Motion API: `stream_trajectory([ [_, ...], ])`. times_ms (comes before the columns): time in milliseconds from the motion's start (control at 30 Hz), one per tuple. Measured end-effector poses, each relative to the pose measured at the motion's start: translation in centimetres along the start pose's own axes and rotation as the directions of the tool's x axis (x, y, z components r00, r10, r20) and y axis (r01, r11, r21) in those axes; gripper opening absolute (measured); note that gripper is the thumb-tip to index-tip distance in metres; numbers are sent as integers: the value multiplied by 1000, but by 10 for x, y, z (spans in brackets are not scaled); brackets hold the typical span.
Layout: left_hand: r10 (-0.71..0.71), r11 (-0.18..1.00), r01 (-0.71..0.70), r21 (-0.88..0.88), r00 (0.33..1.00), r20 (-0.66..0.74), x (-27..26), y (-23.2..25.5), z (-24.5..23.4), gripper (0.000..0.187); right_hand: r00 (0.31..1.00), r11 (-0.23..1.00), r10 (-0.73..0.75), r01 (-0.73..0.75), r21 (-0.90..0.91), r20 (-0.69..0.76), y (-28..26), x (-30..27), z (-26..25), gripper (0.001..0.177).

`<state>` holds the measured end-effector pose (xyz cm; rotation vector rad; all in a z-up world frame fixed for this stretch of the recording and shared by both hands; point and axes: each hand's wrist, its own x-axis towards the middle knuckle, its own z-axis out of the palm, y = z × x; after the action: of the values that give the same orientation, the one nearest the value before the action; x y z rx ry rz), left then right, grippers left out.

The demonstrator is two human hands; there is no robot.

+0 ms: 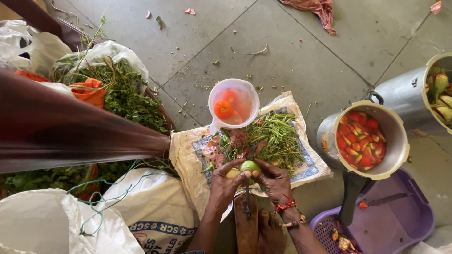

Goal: The person chops small green vegetables by hand using a small knife, placing the cut pieces into a pot containing chopped tomatoes while other people assist by bringing more vegetables from bags.

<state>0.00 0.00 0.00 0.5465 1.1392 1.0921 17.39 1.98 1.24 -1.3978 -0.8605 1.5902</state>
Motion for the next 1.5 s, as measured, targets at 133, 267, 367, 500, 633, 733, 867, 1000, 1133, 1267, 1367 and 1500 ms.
stream_trajectory([
  [133, -39, 999, 40, 15, 997, -72, -4, 23, 16, 41, 998, 998, -50, 48, -43, -42, -2, 8, -1, 37],
  [267, 28, 999, -26, 25, 994, -102, 5, 29, 25, 41, 996, 997, -82, 82, 7, -39, -9, 18, -3, 33],
  [367, -53, 998, 55, 4, 982, -184, 17, 18, 24, 40, 993, 996, 77, -73, 49, -88, -6, 32, -1, 33],
  [500, -6, 997, -9, -83, 985, -174, 22, -20, 14, 38, 998, 1000, 21, -20, 12, -58, 19, 35, -12, 32],
  [633, 278, 940, -216, 263, 933, -229, 37, -63, -4, 32, 994, 976, -47, 25, -217, -97, 70, 53, -33, 29],
  [733, 31, 968, 64, 243, 930, -367, 31, -75, 3, 31, 981, 939, -37, -30, -341, -188, 97, 51, -42, 26],
  [867, -17, 987, 96, 133, 865, -501, 26, -48, 21, 39, 973, 1000, -1, -3, -17, -230, 65, 46, -18, 28],
  [1000, 373, 898, -205, 388, 824, -427, 28, -25, 33, 41, 957, 968, -131, 180, 176, -258, 28, 35, 2, 32],
  [1133, 143, 984, -54, 169, 804, -577, 30, -48, 37, 49, 916, 971, -238, 234, -51, -324, 71, 44, 8, 26],
  [1267, 121, 991, -137, 11, 834, -538, 37, -46, 32, 50, 945, 976, -59, 122, 181, -321, 91, 48, -6, 26],
  [1367, 93, 978, -146, -150, 944, -316, 17, -33, 28, 49, 992, 884, 51, 8, 468, -114, 75, 26, -19, 22],
  [1500, 18, 959, 37, 281, 982, -190, -25, -4, 31, 39, 991, 676, 115, -129, 726, 69, 35, -21, -3, 29],
])
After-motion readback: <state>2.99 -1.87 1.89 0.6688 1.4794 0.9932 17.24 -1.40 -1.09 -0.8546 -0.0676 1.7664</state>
